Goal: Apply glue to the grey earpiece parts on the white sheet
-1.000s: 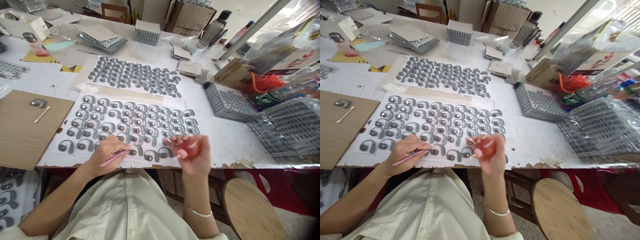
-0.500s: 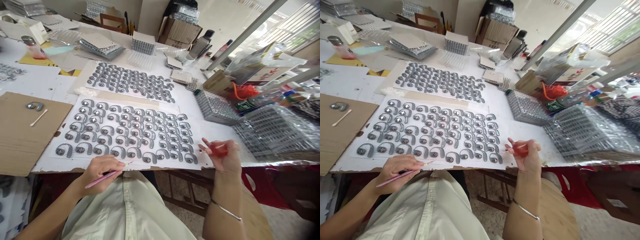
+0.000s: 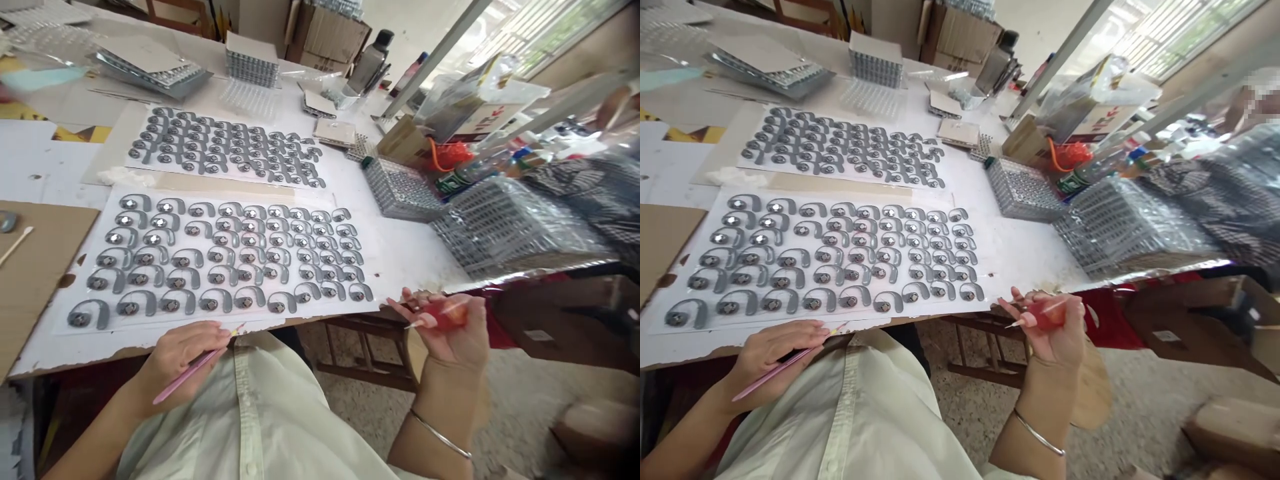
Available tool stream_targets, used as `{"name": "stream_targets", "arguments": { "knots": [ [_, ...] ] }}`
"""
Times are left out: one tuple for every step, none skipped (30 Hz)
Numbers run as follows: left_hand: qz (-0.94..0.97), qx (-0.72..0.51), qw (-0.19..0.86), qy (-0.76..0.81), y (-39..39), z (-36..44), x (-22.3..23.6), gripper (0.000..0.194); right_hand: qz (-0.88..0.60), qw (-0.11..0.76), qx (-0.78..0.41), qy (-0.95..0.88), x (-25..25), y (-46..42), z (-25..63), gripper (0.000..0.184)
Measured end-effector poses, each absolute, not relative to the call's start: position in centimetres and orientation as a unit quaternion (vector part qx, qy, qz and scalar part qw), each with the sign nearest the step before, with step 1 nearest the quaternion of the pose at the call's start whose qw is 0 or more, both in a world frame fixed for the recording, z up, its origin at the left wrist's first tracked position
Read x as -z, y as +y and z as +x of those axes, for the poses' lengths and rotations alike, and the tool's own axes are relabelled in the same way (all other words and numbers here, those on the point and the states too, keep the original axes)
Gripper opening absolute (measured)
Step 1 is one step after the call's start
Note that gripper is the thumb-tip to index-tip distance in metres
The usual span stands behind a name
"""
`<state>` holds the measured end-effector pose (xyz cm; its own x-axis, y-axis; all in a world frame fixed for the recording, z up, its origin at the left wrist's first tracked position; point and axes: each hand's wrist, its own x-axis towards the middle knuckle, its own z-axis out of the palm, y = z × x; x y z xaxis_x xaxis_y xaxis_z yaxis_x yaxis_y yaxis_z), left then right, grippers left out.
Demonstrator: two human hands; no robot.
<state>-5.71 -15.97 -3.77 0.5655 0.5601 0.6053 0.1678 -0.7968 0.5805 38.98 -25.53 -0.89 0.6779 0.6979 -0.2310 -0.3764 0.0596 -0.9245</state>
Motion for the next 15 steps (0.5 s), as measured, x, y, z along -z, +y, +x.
{"name": "stream_targets", "arguments": {
  "knots": [
    [0.854,-0.414,0.230,0.214,-16.0,-5.7,3.8,0.019,-0.567,0.711,-0.391,-0.140,0.9,-25.9,38.7,0.041],
    [0.855,-0.415,0.224,0.215,-15.9,-5.8,3.8,0.019,-0.564,0.708,-0.402,-0.139,0.9,-26.2,38.4,0.039],
    [0.856,-0.417,0.219,0.215,-15.9,-5.8,3.8,0.018,-0.564,0.706,-0.407,-0.136,1.0,-26.3,38.2,0.037],
    [0.855,-0.419,0.215,0.215,-15.9,-5.8,3.8,0.018,-0.569,0.702,-0.408,-0.130,1.1,-26.5,38.0,0.036],
    [0.855,-0.421,0.211,0.216,-15.9,-5.7,3.8,0.018,-0.576,0.700,-0.403,-0.125,1.3,-26.5,37.8,0.036],
    [0.856,-0.422,0.207,0.217,-15.9,-5.7,3.8,0.018,-0.586,0.698,-0.393,-0.121,1.4,-26.6,37.6,0.037],
    [0.857,-0.422,0.203,0.217,-15.9,-5.7,3.9,0.018,-0.595,0.697,-0.381,-0.122,1.6,-26.6,37.5,0.037],
    [0.858,-0.423,0.199,0.215,-16.0,-5.7,3.9,0.018,-0.603,0.694,-0.372,-0.124,1.7,-26.5,37.3,0.038],
    [0.860,-0.422,0.194,0.214,-16.0,-5.7,3.9,0.018,-0.609,0.692,-0.367,-0.127,1.9,-26.5,37.2,0.039],
    [0.862,-0.420,0.190,0.211,-16.0,-5.6,3.9,0.018,-0.611,0.689,-0.367,-0.129,1.9,-26.4,37.1,0.040],
    [0.864,-0.418,0.186,0.209,-16.0,-5.6,3.9,0.018,-0.613,0.686,-0.371,-0.128,2.0,-26.3,37.0,0.040],
    [0.866,-0.417,0.181,0.207,-16.0,-5.6,3.9,0.018,-0.614,0.682,-0.378,-0.125,1.9,-26.3,36.8,0.041],
    [0.868,-0.416,0.176,0.206,-16.0,-5.5,3.9,0.018,-0.615,0.679,-0.382,-0.121,1.8,-26.2,36.6,0.041],
    [0.869,-0.415,0.173,0.205,-16.0,-5.5,3.9,0.018,-0.619,0.676,-0.382,-0.118,1.7,-26.0,36.5,0.041],
    [0.870,-0.415,0.171,0.206,-16.1,-5.4,3.9,0.018,-0.623,0.673,-0.381,-0.120,1.5,-25.9,36.3,0.041]
  ]
}}
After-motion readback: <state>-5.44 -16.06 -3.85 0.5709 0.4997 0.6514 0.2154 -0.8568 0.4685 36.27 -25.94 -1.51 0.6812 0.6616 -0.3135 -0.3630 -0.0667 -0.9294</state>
